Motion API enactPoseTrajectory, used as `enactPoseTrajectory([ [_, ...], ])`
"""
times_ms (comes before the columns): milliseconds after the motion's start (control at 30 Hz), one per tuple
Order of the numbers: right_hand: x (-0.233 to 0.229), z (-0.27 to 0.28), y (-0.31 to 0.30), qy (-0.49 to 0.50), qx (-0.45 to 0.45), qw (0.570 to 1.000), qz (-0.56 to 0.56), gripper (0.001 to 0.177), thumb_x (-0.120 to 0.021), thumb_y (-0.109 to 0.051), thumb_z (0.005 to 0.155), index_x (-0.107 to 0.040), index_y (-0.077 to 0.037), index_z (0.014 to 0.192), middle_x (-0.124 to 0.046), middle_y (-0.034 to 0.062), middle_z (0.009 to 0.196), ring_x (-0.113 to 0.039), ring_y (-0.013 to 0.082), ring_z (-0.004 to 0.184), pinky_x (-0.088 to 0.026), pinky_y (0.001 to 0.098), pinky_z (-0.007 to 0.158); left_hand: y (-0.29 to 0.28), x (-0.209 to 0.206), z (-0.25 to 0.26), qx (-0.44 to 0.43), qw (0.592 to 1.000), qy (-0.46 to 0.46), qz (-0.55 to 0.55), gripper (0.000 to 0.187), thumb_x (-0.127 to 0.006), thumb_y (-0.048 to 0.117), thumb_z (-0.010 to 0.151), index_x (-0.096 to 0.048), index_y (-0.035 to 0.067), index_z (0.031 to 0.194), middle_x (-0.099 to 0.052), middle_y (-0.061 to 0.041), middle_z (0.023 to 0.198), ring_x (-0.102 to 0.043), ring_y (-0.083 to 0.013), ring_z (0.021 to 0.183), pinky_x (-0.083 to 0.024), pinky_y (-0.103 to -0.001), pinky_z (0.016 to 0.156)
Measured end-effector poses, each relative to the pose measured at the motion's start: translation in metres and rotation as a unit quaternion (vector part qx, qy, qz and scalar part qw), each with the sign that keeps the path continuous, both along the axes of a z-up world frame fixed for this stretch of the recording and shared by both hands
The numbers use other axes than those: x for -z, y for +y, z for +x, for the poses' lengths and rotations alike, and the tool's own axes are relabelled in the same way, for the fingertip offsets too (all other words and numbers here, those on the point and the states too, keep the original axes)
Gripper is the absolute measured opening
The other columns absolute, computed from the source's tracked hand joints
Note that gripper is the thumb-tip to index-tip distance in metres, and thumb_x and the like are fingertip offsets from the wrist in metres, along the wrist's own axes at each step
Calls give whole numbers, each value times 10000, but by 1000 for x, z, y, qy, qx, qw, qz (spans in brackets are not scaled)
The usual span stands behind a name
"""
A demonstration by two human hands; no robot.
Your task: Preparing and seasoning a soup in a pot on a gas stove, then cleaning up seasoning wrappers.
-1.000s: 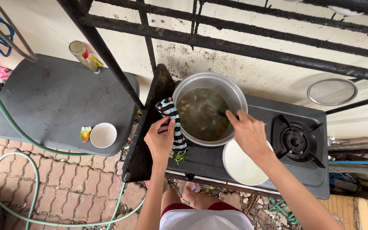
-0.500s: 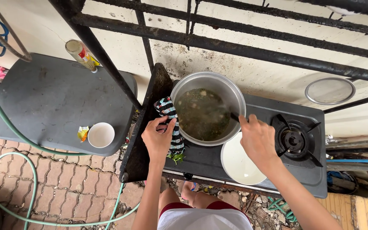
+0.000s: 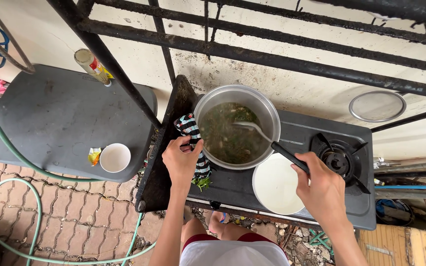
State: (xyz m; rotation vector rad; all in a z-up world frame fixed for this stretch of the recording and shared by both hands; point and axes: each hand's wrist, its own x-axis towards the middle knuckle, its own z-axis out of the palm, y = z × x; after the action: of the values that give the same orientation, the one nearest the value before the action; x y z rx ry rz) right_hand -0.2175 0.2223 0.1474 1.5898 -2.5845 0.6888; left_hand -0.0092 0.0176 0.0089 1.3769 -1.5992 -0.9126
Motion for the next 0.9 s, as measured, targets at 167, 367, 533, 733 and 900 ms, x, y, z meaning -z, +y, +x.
enactPoseTrajectory([
  [167, 33, -4, 20, -91, 34, 991, -95, 189, -713, -31, 929, -630, -4, 1097, -727, 148, 813, -675, 162, 558, -496, 314, 489, 0, 2, -3, -16, 1000, -8, -5, 313, -878, 175, 740, -763, -28, 948, -755, -103, 873, -743, -171, 676, -592, -289, 642],
  [367, 111, -15, 42, -189, 134, 971, -61, 169, -699, -91, 966, -652, -17, 1111, -656, 66, 622, -512, 105, 402, -313, 305, 358, -1, 7, -3, -30, 999, -9, -7, 255, -820, 124, 760, -765, -40, 947, -759, -123, 852, -747, -179, 670, -589, -299, 640],
  [533, 113, -1, 40, -198, 139, 965, -101, 192, -718, -96, 947, -641, -3, 1097, -652, 72, 652, -502, 84, 484, -354, 264, 437, -1, 11, 2, -43, 999, -13, -21, 281, -820, 139, 752, -765, -42, 960, -759, -139, 815, -747, -193, 669, -586, -312, 647],
  [733, 122, 4, 41, -203, 154, 960, -119, 213, -721, -103, 944, -630, 5, 1103, -673, 86, 713, -522, 102, 533, -408, 270, 487, 11, -15, 11, -69, 997, -2, -14, 268, -807, 151, 767, -775, -36, 957, -762, -138, 781, -742, -193, 653, -574, -302, 649],
  [900, 120, 9, 39, -183, 125, 957, -189, 186, -721, -107, 947, -667, 14, 1078, -728, 73, 806, -617, 79, 655, -458, 229, 555, 20, -31, 24, -79, 996, 20, -21, 252, -792, 125, 796, -767, -49, 977, -764, -132, 798, -743, -155, 673, -565, -278, 651],
])
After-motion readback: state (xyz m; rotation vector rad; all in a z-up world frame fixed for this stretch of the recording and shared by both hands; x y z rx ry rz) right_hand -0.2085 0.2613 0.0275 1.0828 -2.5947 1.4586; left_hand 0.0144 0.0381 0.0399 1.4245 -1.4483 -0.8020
